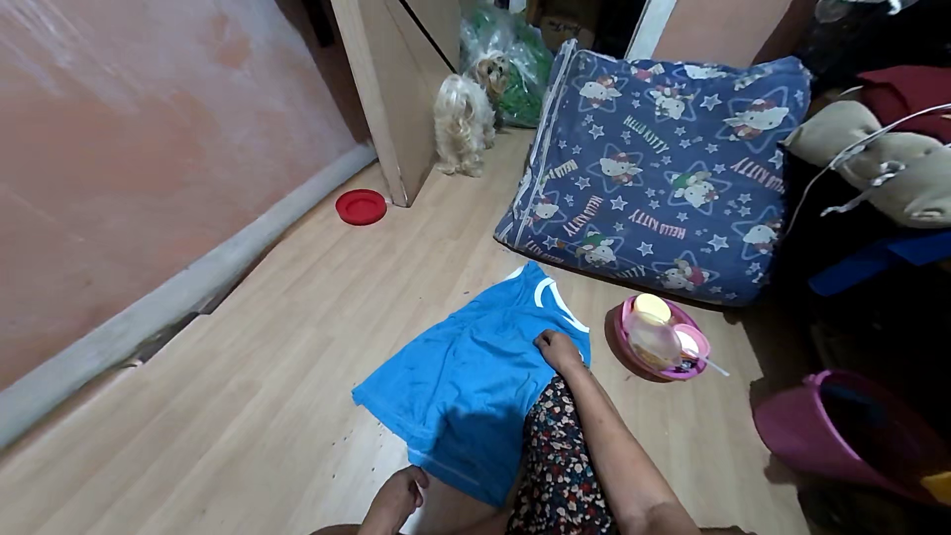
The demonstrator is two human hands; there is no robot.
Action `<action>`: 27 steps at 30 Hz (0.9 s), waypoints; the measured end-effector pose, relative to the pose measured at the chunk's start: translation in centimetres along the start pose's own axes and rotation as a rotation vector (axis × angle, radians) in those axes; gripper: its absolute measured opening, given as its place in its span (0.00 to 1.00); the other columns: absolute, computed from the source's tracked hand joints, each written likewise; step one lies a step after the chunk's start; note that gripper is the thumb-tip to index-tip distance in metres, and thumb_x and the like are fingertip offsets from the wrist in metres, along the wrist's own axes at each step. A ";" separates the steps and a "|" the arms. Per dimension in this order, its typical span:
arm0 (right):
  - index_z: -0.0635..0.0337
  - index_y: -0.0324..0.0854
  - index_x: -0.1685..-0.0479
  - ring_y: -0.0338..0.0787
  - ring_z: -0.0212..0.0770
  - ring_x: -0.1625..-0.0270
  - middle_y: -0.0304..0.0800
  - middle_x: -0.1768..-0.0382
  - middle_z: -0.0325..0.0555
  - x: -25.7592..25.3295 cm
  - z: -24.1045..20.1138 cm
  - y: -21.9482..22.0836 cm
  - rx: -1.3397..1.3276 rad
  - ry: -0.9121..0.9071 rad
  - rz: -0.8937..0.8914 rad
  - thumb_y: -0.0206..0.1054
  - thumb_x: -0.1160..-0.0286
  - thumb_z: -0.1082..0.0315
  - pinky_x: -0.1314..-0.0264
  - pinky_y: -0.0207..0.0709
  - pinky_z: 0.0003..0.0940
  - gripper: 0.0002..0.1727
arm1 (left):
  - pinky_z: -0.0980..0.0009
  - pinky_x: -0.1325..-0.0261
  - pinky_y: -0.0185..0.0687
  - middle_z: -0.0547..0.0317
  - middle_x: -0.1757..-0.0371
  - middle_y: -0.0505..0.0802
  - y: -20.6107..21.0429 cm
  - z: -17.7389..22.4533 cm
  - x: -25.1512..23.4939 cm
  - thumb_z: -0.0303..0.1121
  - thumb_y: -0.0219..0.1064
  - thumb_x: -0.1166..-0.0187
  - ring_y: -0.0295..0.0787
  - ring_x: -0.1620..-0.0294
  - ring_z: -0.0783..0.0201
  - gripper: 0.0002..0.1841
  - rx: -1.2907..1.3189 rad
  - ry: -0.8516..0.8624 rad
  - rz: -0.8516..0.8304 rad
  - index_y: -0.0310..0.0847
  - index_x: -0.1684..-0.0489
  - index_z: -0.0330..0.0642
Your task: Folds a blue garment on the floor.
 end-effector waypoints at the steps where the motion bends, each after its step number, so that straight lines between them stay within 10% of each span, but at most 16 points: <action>1: 0.63 0.85 0.37 0.86 0.58 0.31 0.89 0.38 0.60 0.0 0.0 0.0 0.000 0.000 0.001 0.53 0.09 0.59 0.28 0.73 0.61 0.20 | 0.49 0.35 0.78 0.40 0.49 0.92 0.0 0.0 0.0 0.20 0.50 0.13 0.89 0.46 0.47 0.17 0.001 -0.006 -0.001 0.81 0.34 0.31; 27: 0.64 0.85 0.38 0.86 0.58 0.32 0.89 0.39 0.61 -0.3 0.0 0.1 -0.002 -0.006 0.007 0.54 0.09 0.59 0.28 0.73 0.60 0.19 | 0.49 0.33 0.78 0.37 0.46 0.92 -0.1 0.0 -0.2 0.22 0.53 0.13 0.89 0.44 0.46 0.17 0.021 -0.013 -0.020 0.79 0.31 0.30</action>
Point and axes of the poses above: each hand's wrist, its own x-axis away from the middle knuckle, its own y-axis out of the palm, z = x × y, the point moved 8 cm from there along -x, towards the middle knuckle
